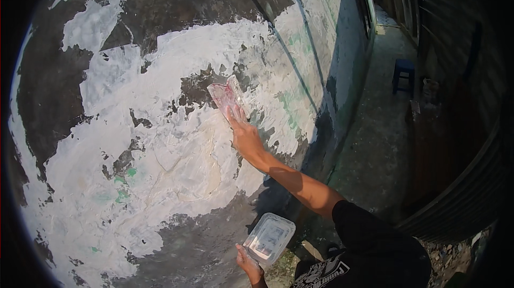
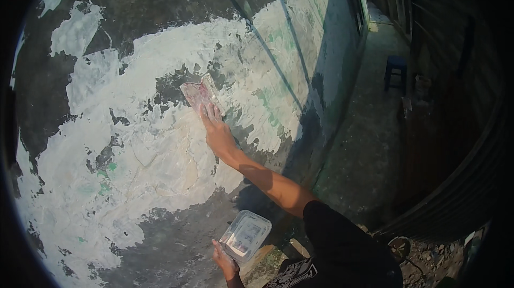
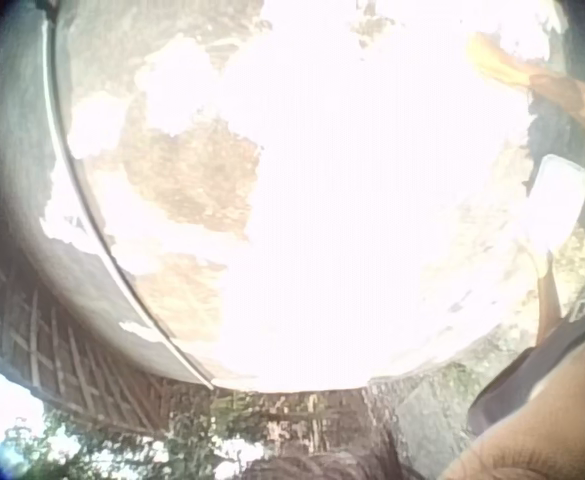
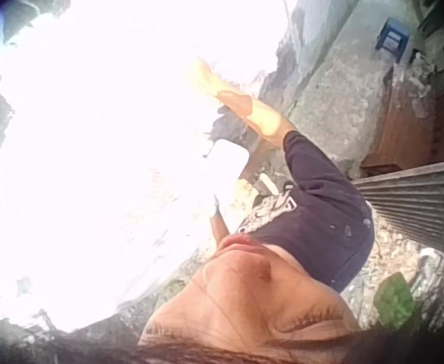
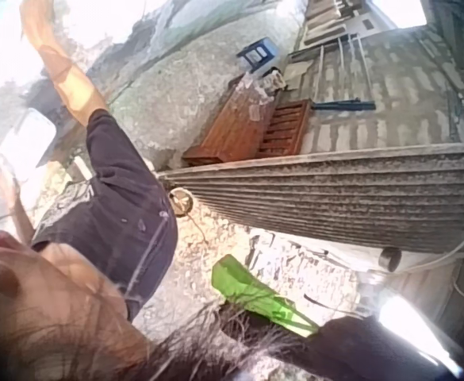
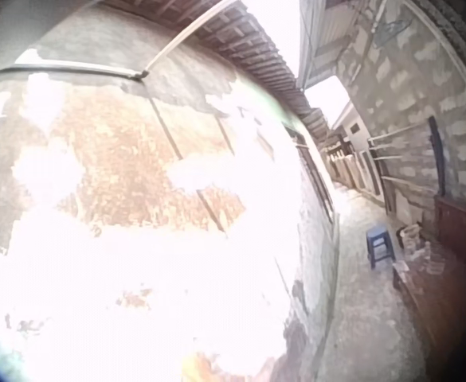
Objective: Applying wall putty to an exterior wall using a putty knife and a plastic container of compound.
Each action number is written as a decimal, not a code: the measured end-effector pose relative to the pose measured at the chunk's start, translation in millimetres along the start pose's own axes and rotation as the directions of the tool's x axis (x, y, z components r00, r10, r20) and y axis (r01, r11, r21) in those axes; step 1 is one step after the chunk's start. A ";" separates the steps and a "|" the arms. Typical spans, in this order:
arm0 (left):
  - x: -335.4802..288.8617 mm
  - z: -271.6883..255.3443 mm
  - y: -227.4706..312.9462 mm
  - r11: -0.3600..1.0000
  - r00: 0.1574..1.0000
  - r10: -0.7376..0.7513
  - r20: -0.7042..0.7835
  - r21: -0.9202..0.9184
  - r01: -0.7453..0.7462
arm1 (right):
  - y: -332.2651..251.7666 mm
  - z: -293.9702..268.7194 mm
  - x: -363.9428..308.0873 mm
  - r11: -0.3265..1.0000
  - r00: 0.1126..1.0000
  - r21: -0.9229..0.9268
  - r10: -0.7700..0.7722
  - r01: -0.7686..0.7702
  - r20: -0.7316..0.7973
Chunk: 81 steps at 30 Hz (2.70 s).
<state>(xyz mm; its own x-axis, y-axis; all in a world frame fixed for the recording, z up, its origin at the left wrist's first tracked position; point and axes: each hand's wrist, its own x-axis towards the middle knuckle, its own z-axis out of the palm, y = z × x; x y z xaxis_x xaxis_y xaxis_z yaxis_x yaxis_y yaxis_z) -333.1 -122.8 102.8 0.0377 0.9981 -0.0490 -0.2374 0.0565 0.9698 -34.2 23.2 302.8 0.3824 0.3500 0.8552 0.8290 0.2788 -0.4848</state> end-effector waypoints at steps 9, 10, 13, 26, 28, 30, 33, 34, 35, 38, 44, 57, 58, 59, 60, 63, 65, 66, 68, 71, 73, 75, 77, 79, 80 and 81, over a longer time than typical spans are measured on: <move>-11.2 28.4 -8.0 0.999 0.996 -0.045 0.071 0.010 0.044 | -0.2 -60.2 2.1 0.936 0.966 0.350 0.074 0.018 -0.247; -12.9 27.6 -8.0 0.999 0.996 -0.045 0.075 0.010 0.045 | 4.8 -61.0 9.2 0.936 0.966 0.351 0.075 0.017 -0.247; -15.5 20.5 -10.2 0.999 0.997 -0.039 0.069 -0.019 0.041 | 22.0 -52.4 24.8 0.915 0.961 0.308 0.277 -0.260 -0.010; -0.9 -4.2 -20.9 1.000 0.997 0.012 0.074 -0.011 -0.011 | -22.7 -37.2 -18.4 0.796 0.965 0.545 0.213 -0.263 0.156; 3.5 -7.0 -22.5 1.000 0.997 -0.019 0.081 -0.022 0.021 | -11.6 -43.5 -19.0 0.404 0.933 0.870 0.325 -0.284 0.154; 8.3 -12.5 -23.8 0.998 0.996 -0.046 0.078 -0.033 0.049 | -2.3 -48.8 -17.1 0.295 0.912 0.901 0.357 -0.317 0.204; 15.9 -22.5 -22.8 0.997 0.996 -0.073 0.056 -0.006 0.074 | 2.2 -53.4 -16.1 0.134 0.885 0.929 0.378 -0.344 0.273; 18.1 -24.3 -22.3 0.997 0.997 -0.073 0.040 0.034 0.071 | 2.5 -54.6 -15.1 0.086 0.882 0.936 0.374 -0.341 0.287; 19.6 -24.7 -20.1 0.997 0.997 -0.073 0.037 0.028 0.072 | 2.0 -53.8 -13.7 0.080 0.886 0.939 0.367 -0.334 0.284; 26.0 -25.1 -13.7 0.998 0.998 -0.060 -0.022 -0.003 0.059 | -0.5 -50.9 -8.1 0.134 0.872 0.936 0.424 -0.325 0.242; 46.5 -45.2 -13.1 0.991 0.991 -0.130 -0.026 -0.028 0.130 | -8.2 -49.4 5.5 0.390 0.880 0.866 0.462 -0.313 0.110; 68.8 -42.1 0.8 0.983 0.985 -0.164 -0.058 0.068 0.168 | -22.1 33.6 25.7 0.989 0.983 -0.140 0.016 -0.042 -0.181; 69.4 -38.3 1.6 0.986 0.985 -0.163 -0.059 0.028 0.164 | -21.6 27.7 25.0 0.987 0.983 -0.152 0.016 -0.044 -0.182; 71.6 -38.0 -1.8 0.985 0.984 -0.169 -0.052 0.027 0.171 | -29.2 17.7 25.4 0.989 0.992 -0.095 0.110 -0.116 -0.068; 76.3 -37.8 -7.7 0.983 0.983 -0.181 -0.012 -0.009 0.181 | -32.3 9.7 24.7 0.980 0.979 -0.048 0.198 -0.195 0.049; 82.8 -27.9 -10.4 0.974 0.972 -0.217 0.094 -0.050 0.222 | -28.1 -2.8 7.3 0.998 0.999 0.054 0.024 -0.025 0.022; 83.5 -17.0 -8.9 0.967 0.959 -0.238 0.153 -0.054 0.248 | -39.3 -16.7 -1.7 0.961 0.999 0.278 -0.020 0.009 0.038; 83.3 -12.5 -8.3 0.969 0.957 -0.231 0.176 -0.043 0.242 | -34.5 -20.5 -8.3 0.963 0.999 0.270 -0.016 0.005 0.037; 80.7 -2.8 -4.1 0.971 0.953 -0.226 0.200 -0.031 0.236 | -22.5 -28.0 -17.4 0.827 0.953 0.476 0.236 -0.298 0.188; 70.2 5.8 4.4 0.980 0.955 -0.187 0.228 -0.028 0.199 | -7.4 -39.7 -12.5 0.613 0.927 0.725 0.362 -0.315 0.097; 65.9 2.8 4.9 0.982 0.963 -0.190 0.193 0.045 0.185 | -1.6 -50.8 -7.0 0.423 0.887 0.835 0.436 -0.351 0.152; 65.4 -6.3 1.9 0.980 0.966 -0.198 0.167 0.049 0.193 | -7.7 -55.5 -2.6 0.275 0.893 0.921 0.428 -0.276 0.140; 65.5 -12.0 1.1 0.978 0.967 -0.207 0.146 0.055 0.201 | -3.9 -56.2 -4.1 0.256 0.891 0.923 0.425 -0.287 0.159; 66.6 -15.8 1.8 0.975 0.970 -0.218 0.104 0.070 0.211 | -3.3 -55.7 -5.7 0.232 0.887 0.926 0.426 -0.298 0.178; 67.7 -18.0 2.3 0.975 0.970 -0.219 0.102 0.071 0.212 | -2.7 -54.9 -6.4 0.231 0.886 0.926 0.427 -0.299 0.180; 69.5 -20.0 3.1 0.972 0.967 -0.225 0.116 0.090 0.215 | -1.5 -54.5 -6.9 0.228 0.882 0.922 0.431 -0.312 0.191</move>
<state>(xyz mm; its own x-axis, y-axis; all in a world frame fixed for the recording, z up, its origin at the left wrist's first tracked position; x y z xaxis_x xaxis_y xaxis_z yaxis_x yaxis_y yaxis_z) -350.6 -52.8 97.6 0.2025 0.9500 -0.2376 -0.1353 0.2674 0.9540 -15.9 -28.4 307.7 0.6165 0.6000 0.5098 -0.3064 0.7793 -0.5466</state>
